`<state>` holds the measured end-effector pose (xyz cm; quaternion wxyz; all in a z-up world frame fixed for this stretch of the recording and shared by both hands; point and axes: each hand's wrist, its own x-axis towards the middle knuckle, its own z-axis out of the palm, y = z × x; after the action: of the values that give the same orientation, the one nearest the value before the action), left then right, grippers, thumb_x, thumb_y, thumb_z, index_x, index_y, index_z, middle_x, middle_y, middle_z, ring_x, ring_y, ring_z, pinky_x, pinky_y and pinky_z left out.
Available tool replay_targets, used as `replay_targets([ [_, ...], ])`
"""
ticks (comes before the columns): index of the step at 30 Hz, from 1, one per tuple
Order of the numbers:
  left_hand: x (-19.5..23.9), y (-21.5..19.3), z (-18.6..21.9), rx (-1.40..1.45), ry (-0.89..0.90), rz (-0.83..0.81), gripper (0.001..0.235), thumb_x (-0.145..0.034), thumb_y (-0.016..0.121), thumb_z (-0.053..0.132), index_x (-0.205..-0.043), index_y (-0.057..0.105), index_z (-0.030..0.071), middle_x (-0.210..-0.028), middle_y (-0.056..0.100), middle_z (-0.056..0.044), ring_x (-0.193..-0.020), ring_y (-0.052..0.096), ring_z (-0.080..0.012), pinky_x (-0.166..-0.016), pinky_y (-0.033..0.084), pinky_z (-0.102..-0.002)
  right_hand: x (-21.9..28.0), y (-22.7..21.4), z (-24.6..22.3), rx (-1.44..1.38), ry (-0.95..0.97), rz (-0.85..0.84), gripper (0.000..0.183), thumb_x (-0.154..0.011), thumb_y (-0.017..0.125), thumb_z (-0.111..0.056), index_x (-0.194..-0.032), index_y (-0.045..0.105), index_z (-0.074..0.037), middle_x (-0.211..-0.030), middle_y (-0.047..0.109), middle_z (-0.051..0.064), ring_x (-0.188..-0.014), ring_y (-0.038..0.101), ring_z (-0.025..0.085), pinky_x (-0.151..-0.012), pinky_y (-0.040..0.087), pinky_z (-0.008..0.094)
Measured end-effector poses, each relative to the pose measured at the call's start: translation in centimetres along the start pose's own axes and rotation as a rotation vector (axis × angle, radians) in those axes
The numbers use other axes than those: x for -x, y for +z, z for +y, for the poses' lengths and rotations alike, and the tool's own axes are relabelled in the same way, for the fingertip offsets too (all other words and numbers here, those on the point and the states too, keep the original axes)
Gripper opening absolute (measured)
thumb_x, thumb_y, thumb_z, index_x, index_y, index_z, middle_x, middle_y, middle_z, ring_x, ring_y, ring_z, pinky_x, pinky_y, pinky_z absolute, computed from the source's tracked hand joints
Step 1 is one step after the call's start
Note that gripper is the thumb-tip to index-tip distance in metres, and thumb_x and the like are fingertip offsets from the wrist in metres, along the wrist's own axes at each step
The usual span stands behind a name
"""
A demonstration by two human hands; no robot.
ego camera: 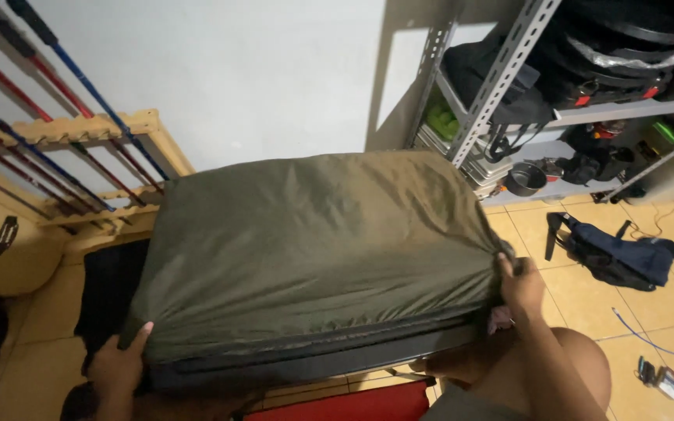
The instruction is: Folding a large olive green fabric cover or sleeping bag on top of a plastic storage bin.
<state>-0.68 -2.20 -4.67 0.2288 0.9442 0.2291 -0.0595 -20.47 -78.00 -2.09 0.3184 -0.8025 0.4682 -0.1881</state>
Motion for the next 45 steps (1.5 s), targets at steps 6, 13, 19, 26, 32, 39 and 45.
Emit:
replay_targets([
  [6,1.0,-0.1,-1.8,-0.059,-0.018,-0.070,0.095,-0.080,0.055,0.081,-0.144,0.065,0.012,-0.131,0.071,-0.028,-0.123,0.063,-0.0503,-0.105,0.047,-0.051,0.6,-0.4,0.7,0.320,0.204,-0.276,0.063,-0.103,0.049,-0.053,-0.133,0.049,0.002,-0.132,0.064,0.039,-0.123,0.058,0.058,-0.102,0.044,0.062],
  [13,8.8,-0.8,7.6,-0.300,0.627,0.688,0.049,-0.072,0.082,0.031,-0.118,0.071,0.016,-0.102,0.071,-0.013,-0.089,0.069,-0.0316,-0.070,0.057,-0.046,4.5,2.0,-4.8,0.949,-0.235,-0.009,0.064,-0.094,0.045,-0.023,-0.158,0.038,-0.027,-0.143,0.053,0.023,-0.124,0.057,0.045,-0.098,0.048,0.054],
  [19,16.3,5.5,20.2,-0.149,1.014,0.091,0.059,-0.086,0.075,0.036,-0.141,0.061,0.023,-0.146,0.056,-0.018,-0.135,0.052,-0.0418,-0.109,0.040,-0.061,16.5,7.3,-18.5,0.737,-0.734,-0.414,0.050,-0.098,0.061,-0.047,-0.145,0.054,-0.030,-0.158,0.044,0.006,-0.150,0.038,0.031,-0.112,0.046,0.052],
  [26,13.9,10.9,19.6,-0.271,0.910,-0.023,0.072,-0.091,0.055,0.066,-0.155,0.042,0.034,-0.166,0.032,-0.008,-0.152,0.030,-0.0355,-0.117,0.016,-0.073,12.5,18.3,-8.6,0.770,-0.997,-0.270,0.071,-0.100,0.027,-0.068,-0.163,0.023,-0.036,-0.174,0.012,0.002,-0.158,0.015,0.032,-0.120,0.018,0.061],
  [32,3.3,5.7,8.4,-0.359,0.451,0.337,0.088,-0.086,0.041,0.078,-0.160,0.035,0.032,-0.169,0.030,-0.014,-0.152,0.031,-0.0443,-0.113,0.020,-0.077,4.9,5.2,-6.5,0.614,-0.485,-0.228,0.075,-0.092,0.035,-0.066,-0.160,0.025,-0.036,-0.174,0.010,0.008,-0.155,0.018,0.039,-0.118,0.013,0.069],
  [39,1.6,-3.2,6.0,0.019,-0.060,-0.321,0.098,-0.079,0.054,0.077,-0.140,0.063,0.002,-0.138,0.066,-0.021,-0.123,0.063,-0.0423,-0.101,0.049,-0.048,0.3,-0.4,-3.6,-0.146,0.253,-0.389,0.081,-0.086,0.069,-0.049,-0.145,0.057,0.005,-0.145,0.058,0.024,-0.136,0.052,0.037,-0.114,0.041,0.044],
  [45,0.1,-2.8,3.8,0.053,0.016,-0.270,0.081,-0.083,0.060,0.069,-0.131,0.072,0.005,-0.128,0.074,-0.019,-0.117,0.068,-0.0417,-0.097,0.050,-0.047,-3.3,1.2,1.0,0.411,0.026,-0.397,0.086,-0.094,0.050,-0.069,-0.137,0.065,0.005,-0.129,0.068,0.038,-0.123,0.063,0.054,-0.103,0.049,0.055],
])
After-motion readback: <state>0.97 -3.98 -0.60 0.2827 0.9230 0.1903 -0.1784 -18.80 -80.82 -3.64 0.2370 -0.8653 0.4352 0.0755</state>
